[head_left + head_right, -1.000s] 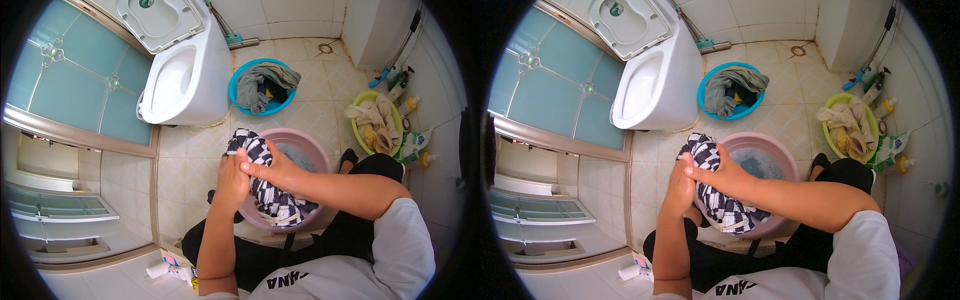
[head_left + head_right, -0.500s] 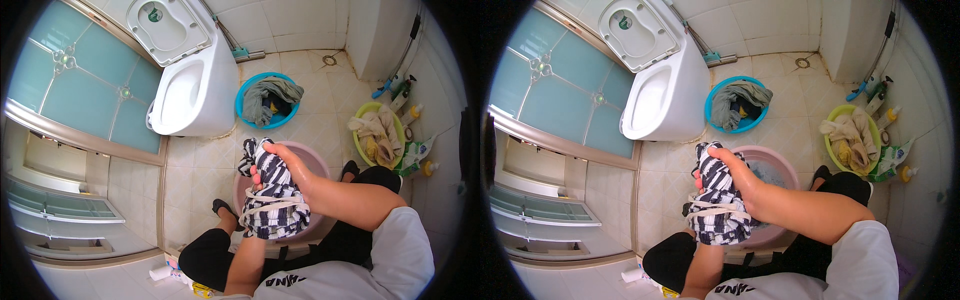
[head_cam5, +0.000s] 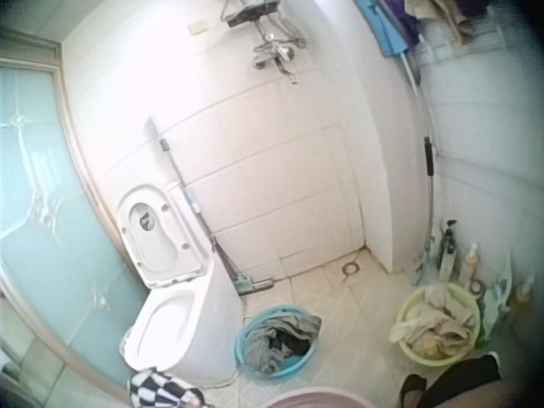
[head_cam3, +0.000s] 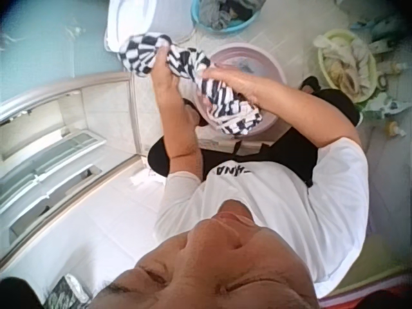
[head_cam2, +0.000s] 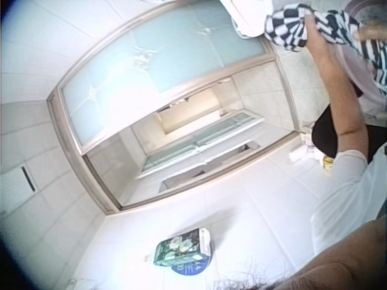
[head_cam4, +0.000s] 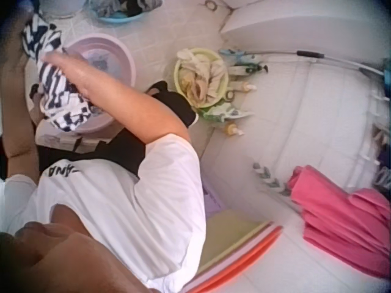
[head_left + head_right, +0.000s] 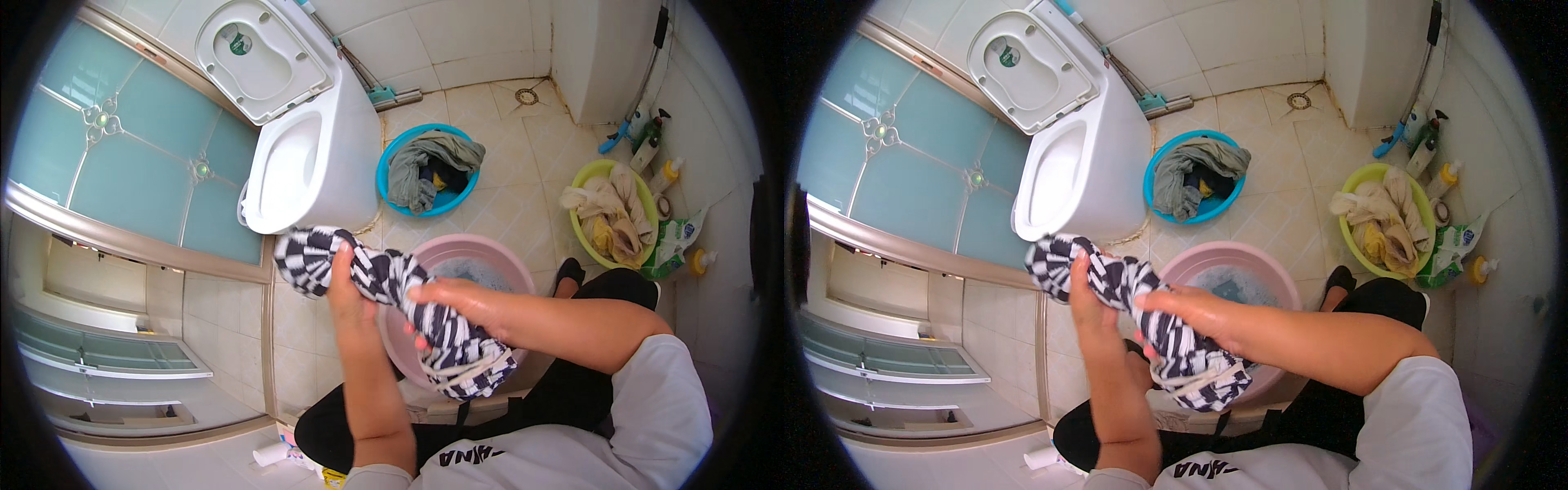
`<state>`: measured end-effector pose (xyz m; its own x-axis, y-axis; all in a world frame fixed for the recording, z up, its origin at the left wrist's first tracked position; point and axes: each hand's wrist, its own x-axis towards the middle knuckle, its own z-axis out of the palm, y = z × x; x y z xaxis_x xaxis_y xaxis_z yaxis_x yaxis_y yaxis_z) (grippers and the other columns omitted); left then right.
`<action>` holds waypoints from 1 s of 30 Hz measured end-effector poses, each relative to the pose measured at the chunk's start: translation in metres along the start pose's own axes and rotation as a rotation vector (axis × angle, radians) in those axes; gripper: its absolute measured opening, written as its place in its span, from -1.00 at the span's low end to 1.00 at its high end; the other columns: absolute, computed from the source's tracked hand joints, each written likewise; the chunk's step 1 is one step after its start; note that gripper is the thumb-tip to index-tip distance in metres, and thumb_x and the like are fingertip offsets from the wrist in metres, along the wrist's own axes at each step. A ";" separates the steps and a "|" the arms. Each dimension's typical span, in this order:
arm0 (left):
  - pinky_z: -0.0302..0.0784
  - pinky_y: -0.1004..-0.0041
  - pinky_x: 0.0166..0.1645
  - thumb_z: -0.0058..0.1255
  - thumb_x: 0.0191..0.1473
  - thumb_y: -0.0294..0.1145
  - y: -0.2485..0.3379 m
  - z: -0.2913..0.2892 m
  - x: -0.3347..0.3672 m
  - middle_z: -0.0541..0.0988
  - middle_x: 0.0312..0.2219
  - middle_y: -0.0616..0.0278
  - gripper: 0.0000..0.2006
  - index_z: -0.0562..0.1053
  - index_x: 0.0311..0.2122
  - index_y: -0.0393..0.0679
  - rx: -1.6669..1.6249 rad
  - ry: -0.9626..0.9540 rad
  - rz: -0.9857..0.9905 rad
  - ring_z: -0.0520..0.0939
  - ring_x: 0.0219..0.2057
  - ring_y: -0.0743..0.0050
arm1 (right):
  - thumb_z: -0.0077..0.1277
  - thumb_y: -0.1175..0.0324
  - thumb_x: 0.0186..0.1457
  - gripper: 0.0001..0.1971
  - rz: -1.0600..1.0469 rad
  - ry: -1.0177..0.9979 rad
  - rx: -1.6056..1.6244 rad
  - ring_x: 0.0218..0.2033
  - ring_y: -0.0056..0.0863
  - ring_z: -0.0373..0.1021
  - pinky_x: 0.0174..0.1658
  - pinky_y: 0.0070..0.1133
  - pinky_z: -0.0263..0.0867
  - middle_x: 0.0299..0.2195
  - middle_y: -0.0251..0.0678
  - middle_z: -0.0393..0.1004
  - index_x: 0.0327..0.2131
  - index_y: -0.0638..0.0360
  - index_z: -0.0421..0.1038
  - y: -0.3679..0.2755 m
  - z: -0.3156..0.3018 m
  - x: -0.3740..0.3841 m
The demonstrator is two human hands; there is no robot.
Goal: The person washes two separate pieces of fabric by hand in a pink basin of soapy water, scrubbing, squeezing, and wringing each item before placing it into a nearby blue basket.
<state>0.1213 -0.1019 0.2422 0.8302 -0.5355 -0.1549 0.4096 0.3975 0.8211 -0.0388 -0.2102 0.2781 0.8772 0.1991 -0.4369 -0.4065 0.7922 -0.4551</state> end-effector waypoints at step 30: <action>0.43 0.32 -0.18 -0.17 0.01 0.11 0.036 -0.044 -0.018 0.43 -0.20 0.17 -0.51 0.32 -0.16 -0.13 0.344 -0.271 -0.407 0.50 -0.23 0.39 | -0.19 -0.25 -0.06 -0.40 0.070 -0.251 0.131 -0.69 -0.44 0.35 -0.61 -0.56 0.32 -0.69 -0.25 0.36 -0.60 0.21 0.35 0.009 0.006 0.033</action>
<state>0.1380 -0.0449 0.2504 0.4879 -0.7829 -0.3861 0.4907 -0.1197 0.8630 -0.0123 -0.1926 0.2645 0.8907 0.3793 -0.2506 -0.4460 0.8360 -0.3198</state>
